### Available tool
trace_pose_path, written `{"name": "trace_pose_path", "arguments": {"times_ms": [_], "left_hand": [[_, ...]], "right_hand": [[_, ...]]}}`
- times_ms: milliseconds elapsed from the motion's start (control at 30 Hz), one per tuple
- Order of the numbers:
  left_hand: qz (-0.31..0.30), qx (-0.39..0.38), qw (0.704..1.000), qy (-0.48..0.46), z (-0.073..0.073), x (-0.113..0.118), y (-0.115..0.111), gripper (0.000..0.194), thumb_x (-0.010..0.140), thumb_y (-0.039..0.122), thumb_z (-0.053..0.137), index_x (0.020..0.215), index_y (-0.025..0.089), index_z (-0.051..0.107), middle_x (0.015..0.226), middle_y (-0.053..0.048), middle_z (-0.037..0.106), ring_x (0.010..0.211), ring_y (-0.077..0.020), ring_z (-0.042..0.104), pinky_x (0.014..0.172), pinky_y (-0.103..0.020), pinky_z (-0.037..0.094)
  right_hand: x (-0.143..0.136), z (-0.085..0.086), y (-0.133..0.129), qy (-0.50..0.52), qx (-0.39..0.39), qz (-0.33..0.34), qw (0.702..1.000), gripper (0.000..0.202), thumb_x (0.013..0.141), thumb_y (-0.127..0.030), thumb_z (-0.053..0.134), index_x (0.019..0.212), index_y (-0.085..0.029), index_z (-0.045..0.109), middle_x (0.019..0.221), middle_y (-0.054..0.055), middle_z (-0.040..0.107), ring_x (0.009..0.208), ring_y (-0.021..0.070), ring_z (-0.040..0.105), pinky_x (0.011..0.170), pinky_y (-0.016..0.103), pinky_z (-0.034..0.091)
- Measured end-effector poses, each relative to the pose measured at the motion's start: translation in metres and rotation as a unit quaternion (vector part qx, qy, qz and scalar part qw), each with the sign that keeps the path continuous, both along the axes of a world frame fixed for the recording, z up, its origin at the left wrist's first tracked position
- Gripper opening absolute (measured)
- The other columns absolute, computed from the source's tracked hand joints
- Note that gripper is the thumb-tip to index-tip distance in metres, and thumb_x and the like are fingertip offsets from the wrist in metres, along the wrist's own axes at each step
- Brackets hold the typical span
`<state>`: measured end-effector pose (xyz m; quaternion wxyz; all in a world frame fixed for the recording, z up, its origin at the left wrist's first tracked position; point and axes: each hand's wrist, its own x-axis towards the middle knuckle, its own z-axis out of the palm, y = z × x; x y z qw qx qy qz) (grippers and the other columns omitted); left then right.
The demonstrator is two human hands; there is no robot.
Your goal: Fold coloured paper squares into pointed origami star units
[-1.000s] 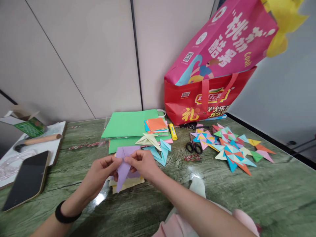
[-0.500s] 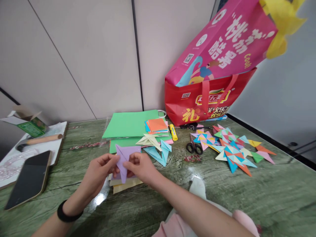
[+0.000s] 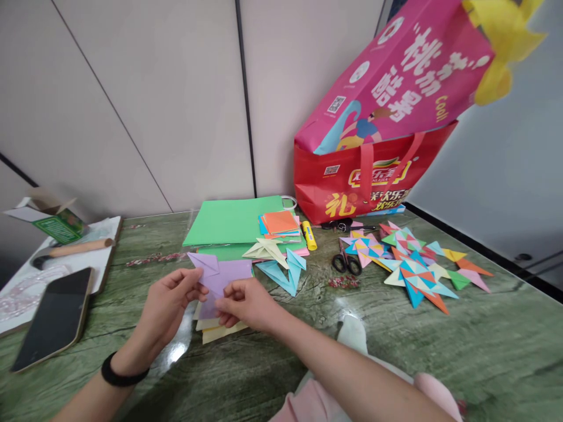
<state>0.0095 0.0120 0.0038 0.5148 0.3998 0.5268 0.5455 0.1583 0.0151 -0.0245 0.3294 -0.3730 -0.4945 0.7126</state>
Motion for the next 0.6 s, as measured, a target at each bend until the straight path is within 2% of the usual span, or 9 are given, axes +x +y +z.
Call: {"name": "trace_pose_path", "arguments": {"times_ms": [100,200,300,367,467,533,600], "left_hand": [[-0.027,-0.005,1.000,0.015,-0.001,0.001,-0.001,0.016,0.064,0.027,0.068,0.060,0.013,0.061,0.046,0.001,0.062,0.040,-0.0110,0.056,0.047,-0.023,0.046],[-0.047,-0.004,0.998,0.034,-0.003,0.001,-0.001,0.017,0.064,0.029,0.070,0.068,0.013,0.064,0.055,-0.001,0.066,0.050,-0.0146,0.061,0.055,-0.028,0.051],[-0.060,0.021,0.992,0.113,-0.008,-0.002,0.002,0.027,0.060,0.026,0.073,0.083,0.015,0.064,0.075,-0.005,0.069,0.071,-0.0199,0.065,0.071,-0.033,0.051],[-0.089,0.056,0.967,0.231,-0.013,-0.006,0.005,0.035,0.055,0.024,0.076,0.086,0.016,0.063,0.086,-0.008,0.069,0.083,-0.0244,0.063,0.080,-0.039,0.047],[-0.148,0.131,0.888,0.415,-0.021,-0.010,0.006,0.047,0.047,0.020,0.080,0.091,0.018,0.063,0.098,-0.011,0.065,0.093,-0.0291,0.058,0.085,-0.044,0.043],[-0.192,0.158,0.857,0.451,-0.026,-0.011,0.006,0.055,0.043,0.016,0.082,0.094,0.021,0.063,0.101,-0.009,0.063,0.098,-0.0290,0.054,0.087,-0.043,0.041],[-0.230,0.166,0.835,0.472,-0.028,-0.010,0.004,0.059,0.043,0.012,0.081,0.097,0.022,0.061,0.103,-0.007,0.061,0.099,-0.0279,0.053,0.087,-0.042,0.041]], "right_hand": [[0.000,-0.002,0.001,-0.004,0.014,-0.028,0.999,0.043,0.054,-0.051,0.071,0.064,-0.015,0.049,0.057,-0.002,0.060,0.049,0.0095,0.059,0.044,0.019,0.046],[0.000,-0.002,0.004,0.004,0.019,-0.064,0.998,0.042,0.056,-0.049,0.071,0.064,-0.016,0.047,0.059,-0.001,0.061,0.047,0.0096,0.059,0.042,0.019,0.046],[0.003,-0.001,0.009,0.033,0.010,-0.162,0.986,0.040,0.061,-0.048,0.068,0.073,-0.017,0.046,0.061,-0.001,0.064,0.044,0.0089,0.057,0.042,0.020,0.047],[0.006,0.001,0.013,0.061,0.009,-0.237,0.969,0.039,0.065,-0.048,0.066,0.076,-0.018,0.045,0.061,-0.001,0.064,0.043,0.0085,0.057,0.042,0.019,0.047],[0.010,0.002,0.016,0.103,0.011,-0.329,0.939,0.037,0.070,-0.048,0.064,0.076,-0.019,0.041,0.063,-0.001,0.065,0.044,0.0081,0.058,0.042,0.017,0.047],[0.011,0.003,0.017,0.125,-0.005,-0.363,0.923,0.037,0.071,-0.047,0.064,0.076,-0.019,0.040,0.066,0.000,0.066,0.045,0.0081,0.059,0.042,0.017,0.047],[0.009,0.004,0.015,0.133,-0.041,-0.346,0.928,0.035,0.071,-0.045,0.064,0.079,-0.019,0.042,0.069,0.000,0.067,0.045,0.0080,0.059,0.043,0.017,0.048]]}}
